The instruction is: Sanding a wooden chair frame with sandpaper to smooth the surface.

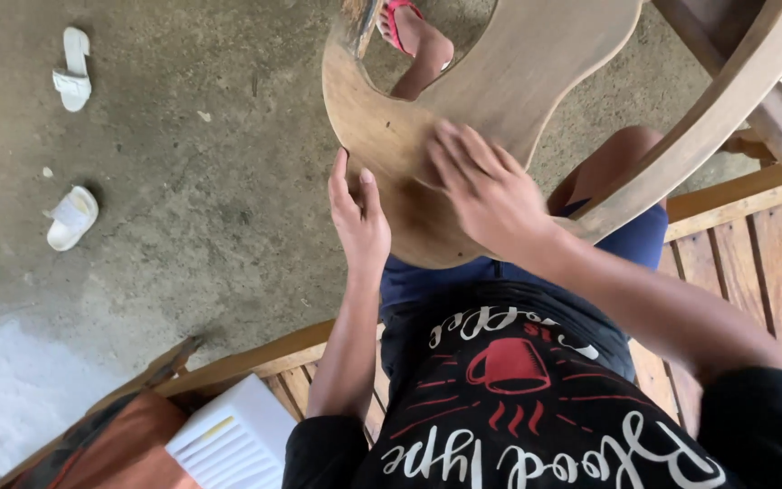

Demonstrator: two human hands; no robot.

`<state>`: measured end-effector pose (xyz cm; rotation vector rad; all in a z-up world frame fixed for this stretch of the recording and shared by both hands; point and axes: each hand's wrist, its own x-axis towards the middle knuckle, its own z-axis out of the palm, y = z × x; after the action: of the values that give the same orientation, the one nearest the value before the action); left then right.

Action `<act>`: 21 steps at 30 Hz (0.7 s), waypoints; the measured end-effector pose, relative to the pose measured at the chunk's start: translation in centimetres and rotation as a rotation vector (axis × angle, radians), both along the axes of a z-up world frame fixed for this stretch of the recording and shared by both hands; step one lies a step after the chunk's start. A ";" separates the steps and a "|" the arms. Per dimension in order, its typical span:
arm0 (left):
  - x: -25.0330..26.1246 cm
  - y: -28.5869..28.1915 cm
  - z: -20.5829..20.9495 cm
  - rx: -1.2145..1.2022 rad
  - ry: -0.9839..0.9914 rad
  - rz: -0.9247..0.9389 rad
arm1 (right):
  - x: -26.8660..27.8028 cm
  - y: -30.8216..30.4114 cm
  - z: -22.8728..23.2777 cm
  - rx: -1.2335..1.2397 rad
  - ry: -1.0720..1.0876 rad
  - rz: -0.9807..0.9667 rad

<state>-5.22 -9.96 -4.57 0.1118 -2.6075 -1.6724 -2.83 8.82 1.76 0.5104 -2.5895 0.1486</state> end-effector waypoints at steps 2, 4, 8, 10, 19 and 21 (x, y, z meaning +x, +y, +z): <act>0.2 0.3 -0.6 0.036 -0.047 0.033 | 4.7 3.3 0.3 0.050 -0.101 -0.006; 0.1 0.6 -0.7 0.011 -0.032 0.042 | 5.0 3.3 -0.1 0.081 -0.090 -0.007; 0.0 0.3 0.0 -0.076 0.024 -0.004 | -2.5 -1.3 -1.0 -0.051 0.042 0.018; 0.0 0.4 -0.2 -0.066 0.044 -0.017 | -3.9 -1.4 -2.1 -0.044 0.038 0.030; 0.2 0.1 -0.4 -0.073 0.056 -0.001 | 2.8 5.2 0.5 -0.058 -0.093 -0.035; 0.0 0.3 0.2 -0.075 0.073 -0.009 | -1.0 6.0 -1.4 -0.042 -0.001 -0.042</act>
<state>-5.23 -9.61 -4.39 0.0367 -2.6168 -1.5482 -3.81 14.83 0.32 0.4403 -2.5903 0.1890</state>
